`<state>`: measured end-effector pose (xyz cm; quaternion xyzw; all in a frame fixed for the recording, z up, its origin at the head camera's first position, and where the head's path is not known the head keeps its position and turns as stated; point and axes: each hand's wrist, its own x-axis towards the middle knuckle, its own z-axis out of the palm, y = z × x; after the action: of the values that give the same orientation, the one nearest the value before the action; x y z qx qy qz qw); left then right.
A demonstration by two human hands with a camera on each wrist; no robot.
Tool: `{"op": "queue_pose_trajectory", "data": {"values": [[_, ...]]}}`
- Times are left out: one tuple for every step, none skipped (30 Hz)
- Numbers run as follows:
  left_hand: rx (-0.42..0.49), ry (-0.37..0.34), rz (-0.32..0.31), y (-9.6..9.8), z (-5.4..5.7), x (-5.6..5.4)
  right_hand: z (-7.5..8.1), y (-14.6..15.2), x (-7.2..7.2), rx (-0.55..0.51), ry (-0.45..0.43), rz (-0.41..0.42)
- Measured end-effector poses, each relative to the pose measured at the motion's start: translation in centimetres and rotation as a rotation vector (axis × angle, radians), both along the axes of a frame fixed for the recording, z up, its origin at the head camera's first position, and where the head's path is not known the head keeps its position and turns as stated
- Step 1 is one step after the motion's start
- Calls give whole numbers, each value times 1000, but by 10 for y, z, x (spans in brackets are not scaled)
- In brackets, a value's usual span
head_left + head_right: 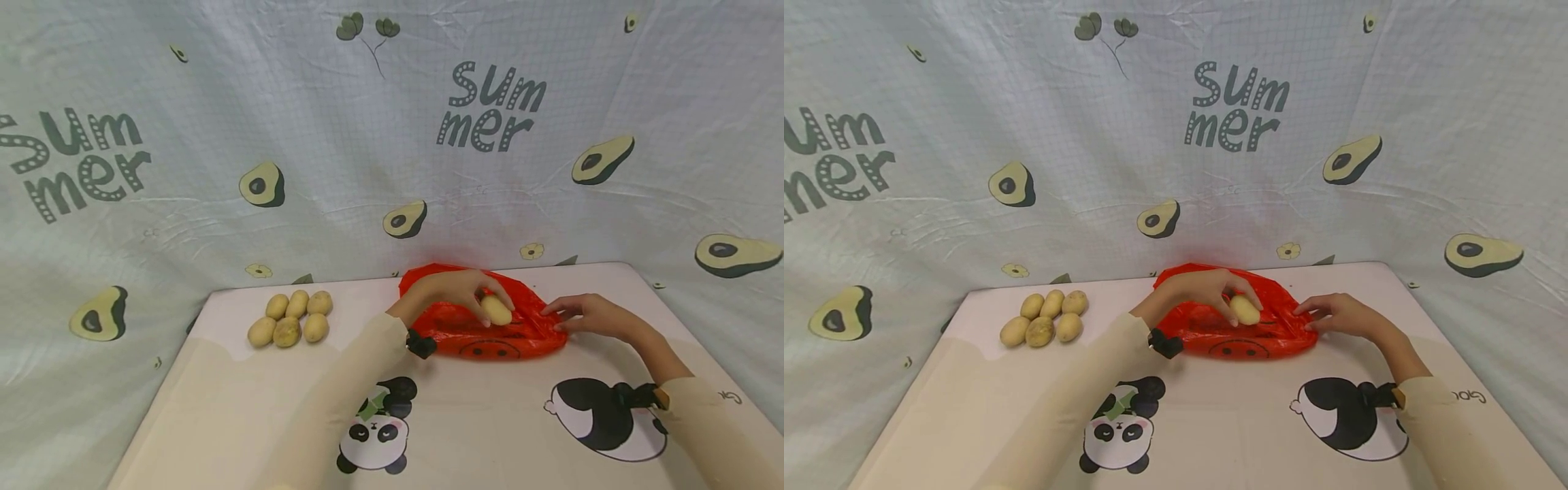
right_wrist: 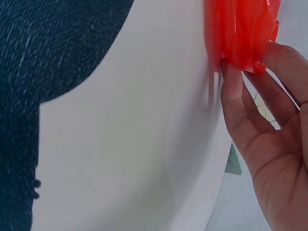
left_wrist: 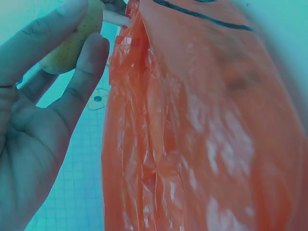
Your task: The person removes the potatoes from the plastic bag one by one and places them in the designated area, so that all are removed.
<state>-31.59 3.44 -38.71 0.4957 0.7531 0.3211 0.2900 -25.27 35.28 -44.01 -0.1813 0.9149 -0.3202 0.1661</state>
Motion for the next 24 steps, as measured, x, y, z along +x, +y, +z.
{"op": "queue_pose_trajectory", "data": {"values": [[3, 9, 11, -3, 1, 1, 0, 0, 0, -2, -4, -3], [6, 20, 23, -7, 1, 2, 0, 0, -1, -3, -5, -5], [7, 34, 34, -11, 2, 4, -1, -1, -1, -1, -6, -5], [7, 43, 44, -15, 2, 5, -1, -1, -1, 1, -7, -7], [5, 55, 56, -19, 3, 7, -1, -1, -1, 3, -7, -9], [4, 64, 65, -22, 4, 8, -1, -1, -1, 5, -9, -13], [4, 75, 72, -27, 5, 9, -1, -1, -1, 10, -5, -12], [2, 89, 79, -31, 7, 10, 0, -1, 0, 13, 1, -12], [1, 104, 83, -35, 8, 11, 0, -1, 0, 14, 3, -12], [1, 118, 87, -39, 9, 12, 1, -2, 1, 13, 4, -11], [-2, 133, 87, -43, 11, 13, 1, -2, 2, 13, 6, -10], [-6, 146, 85, -48, 12, 14, 1, -2, 2, 13, 6, -9], [-8, 156, 82, -52, 14, 15, 2, -3, 3, 13, 8, -6], [-11, 163, 79, -55, 15, 15, 2, -3, 4, 12, 6, -6], [-11, 169, 72, -58, 15, 16, 2, -3, 4, 11, 5, -5], [-11, 171, 67, -61, 16, 16, 3, -3, 5, 13, 7, -5], [-10, 169, 63, -63, 17, 17, 3, -3, 5, 15, 8, -4], [-8, 169, 61, -65, 18, 17, 3, -3, 5, 17, 10, -4], [-5, 165, 58, -66, 18, 17, 3, -3, 5, 16, 11, -3], [-2, 165, 56, -68, 19, 18, 2, -3, 5, 16, 12, -3], [0, 167, 54, -69, 20, 19, 2, -3, 4, 14, 13, -2], [4, 165, 53, -70, 20, 19, 2, -3, 4, 14, 15, -1], [4, 165, 53, -72, 21, 20, 2, -3, 4, 14, 17, 0], [3, 166, 52, -73, 21, 21, 1, -3, 4, 14, 19, 2]]}}
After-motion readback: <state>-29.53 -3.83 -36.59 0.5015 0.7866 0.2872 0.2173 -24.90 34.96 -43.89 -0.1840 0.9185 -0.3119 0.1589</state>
